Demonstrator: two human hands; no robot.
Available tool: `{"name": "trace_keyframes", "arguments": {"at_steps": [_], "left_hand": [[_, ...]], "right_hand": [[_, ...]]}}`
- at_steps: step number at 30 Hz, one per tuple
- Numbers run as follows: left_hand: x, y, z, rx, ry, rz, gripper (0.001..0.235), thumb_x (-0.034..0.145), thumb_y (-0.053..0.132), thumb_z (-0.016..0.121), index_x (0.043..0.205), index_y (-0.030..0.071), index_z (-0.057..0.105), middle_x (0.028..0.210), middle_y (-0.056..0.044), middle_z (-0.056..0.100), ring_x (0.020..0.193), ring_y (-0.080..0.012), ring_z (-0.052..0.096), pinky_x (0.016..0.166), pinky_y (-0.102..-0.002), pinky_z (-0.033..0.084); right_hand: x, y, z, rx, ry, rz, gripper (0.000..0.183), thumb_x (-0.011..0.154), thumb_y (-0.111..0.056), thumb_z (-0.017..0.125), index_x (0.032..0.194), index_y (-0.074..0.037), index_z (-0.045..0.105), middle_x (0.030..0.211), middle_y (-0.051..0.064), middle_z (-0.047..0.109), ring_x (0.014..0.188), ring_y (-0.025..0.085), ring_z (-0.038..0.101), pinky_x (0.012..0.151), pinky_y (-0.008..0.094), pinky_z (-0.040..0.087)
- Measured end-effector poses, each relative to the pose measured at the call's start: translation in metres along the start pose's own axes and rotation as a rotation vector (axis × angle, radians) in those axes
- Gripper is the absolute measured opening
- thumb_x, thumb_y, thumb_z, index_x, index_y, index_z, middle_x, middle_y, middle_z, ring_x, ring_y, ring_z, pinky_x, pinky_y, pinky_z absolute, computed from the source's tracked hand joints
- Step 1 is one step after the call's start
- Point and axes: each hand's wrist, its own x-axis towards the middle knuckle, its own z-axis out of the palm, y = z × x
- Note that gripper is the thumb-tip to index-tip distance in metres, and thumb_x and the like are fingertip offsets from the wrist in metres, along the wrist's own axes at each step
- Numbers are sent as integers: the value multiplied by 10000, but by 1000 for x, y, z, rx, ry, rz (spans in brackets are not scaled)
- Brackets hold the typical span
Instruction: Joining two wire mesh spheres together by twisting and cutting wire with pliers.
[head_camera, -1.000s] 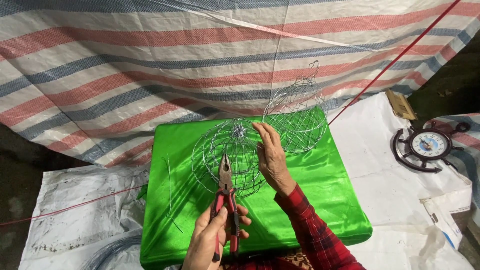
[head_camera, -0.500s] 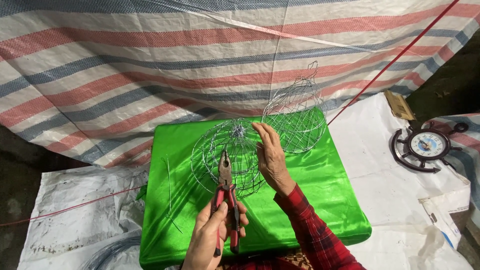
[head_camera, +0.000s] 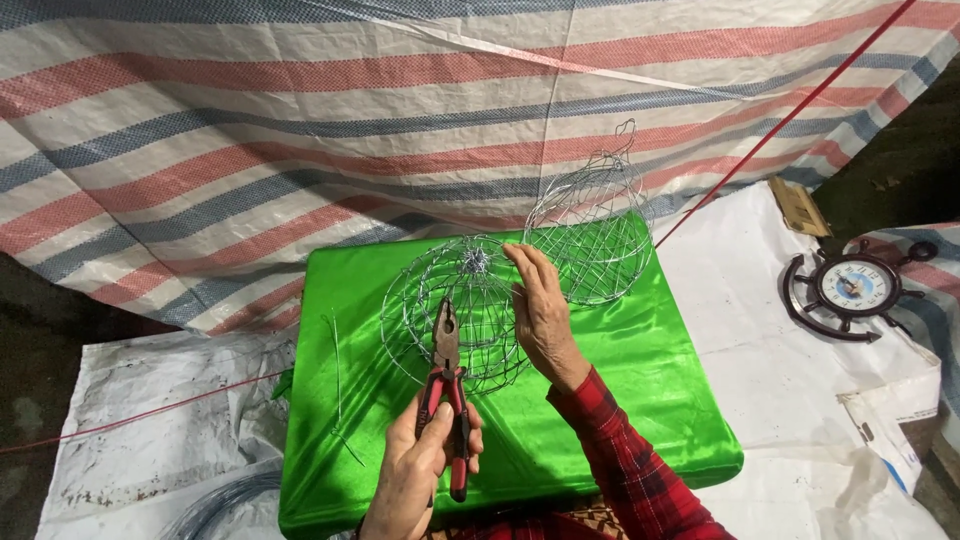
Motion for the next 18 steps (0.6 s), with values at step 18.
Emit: {"name": "trace_keyframes", "arguments": {"at_steps": [18], "left_hand": [[-7, -13, -25, -248, -178, -93, 452, 1000, 116, 402, 1402, -72, 491, 1083, -300, 685, 887, -328, 700, 650, -421, 590]], "right_hand": [[-1, 8, 3, 8, -6, -1, 632, 913, 129, 465, 1497, -110, 430, 1451, 159, 488, 1143, 252, 599, 946, 311, 585]]}}
